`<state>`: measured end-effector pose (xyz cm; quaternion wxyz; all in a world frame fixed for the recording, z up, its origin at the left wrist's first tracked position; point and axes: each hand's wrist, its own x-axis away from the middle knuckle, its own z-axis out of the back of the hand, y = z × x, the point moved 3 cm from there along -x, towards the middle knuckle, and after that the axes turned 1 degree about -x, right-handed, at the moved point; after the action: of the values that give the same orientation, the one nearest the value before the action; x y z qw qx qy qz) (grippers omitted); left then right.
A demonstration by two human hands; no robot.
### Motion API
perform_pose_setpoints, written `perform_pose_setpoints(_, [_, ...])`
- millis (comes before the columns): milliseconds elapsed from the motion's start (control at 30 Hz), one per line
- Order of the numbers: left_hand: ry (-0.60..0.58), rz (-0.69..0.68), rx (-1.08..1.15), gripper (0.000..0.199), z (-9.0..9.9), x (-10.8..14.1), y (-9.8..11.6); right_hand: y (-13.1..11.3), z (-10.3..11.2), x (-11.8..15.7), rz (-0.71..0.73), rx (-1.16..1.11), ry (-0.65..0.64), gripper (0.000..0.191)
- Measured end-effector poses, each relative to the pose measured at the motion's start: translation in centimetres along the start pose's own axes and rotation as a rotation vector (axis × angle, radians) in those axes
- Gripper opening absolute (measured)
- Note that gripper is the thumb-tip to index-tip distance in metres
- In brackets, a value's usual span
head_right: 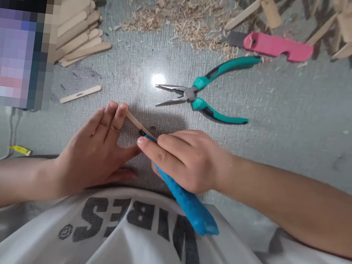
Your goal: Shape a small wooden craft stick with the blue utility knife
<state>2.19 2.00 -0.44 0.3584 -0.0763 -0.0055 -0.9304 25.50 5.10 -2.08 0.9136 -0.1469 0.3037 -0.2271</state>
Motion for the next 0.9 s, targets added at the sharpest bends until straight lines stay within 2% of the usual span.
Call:
perform_pose_setpoints(67, [-0.010,0.009,0.019,0.151,-0.1,0.1,0.0,0.3,0.0,-0.2,0.008,0.003,0.023,0.033])
perform_pose_setpoints(167, [0.000,0.010,0.086,0.149,-0.6,0.2,-0.5,0.6,0.2,-0.6,0.050,0.014,-0.026,0.037])
perform_pose_setpoints(300, [0.072,-0.097,0.210,0.142,-1.3,0.1,-1.9,0.8,0.5,-0.8,0.094,0.049,-0.072,0.041])
perform_pose_setpoints(467, [0.079,-0.270,0.353,0.102,-1.4,-0.4,-4.0,1.0,0.5,-0.9,0.092,0.028,-0.089,0.043])
perform_pose_setpoints(600, [0.048,-0.325,0.500,0.068,-1.4,-0.7,-5.3,1.1,0.4,-1.0,0.103,-0.035,-0.103,0.040])
perform_pose_setpoints(733, [0.109,-0.337,0.659,0.033,-1.8,-1.0,-6.0,1.4,0.0,-0.7,0.131,-0.062,-0.177,0.039])
perform_pose_setpoints(800, [0.143,-0.303,0.701,0.026,-2.1,-1.2,-6.1,1.6,-0.3,-0.4,0.143,-0.086,-0.180,0.037])
perform_pose_setpoints(900, [0.208,-0.247,0.745,0.031,-2.5,-1.3,-6.1,1.7,-0.9,0.0,0.202,-0.076,-0.178,0.033])
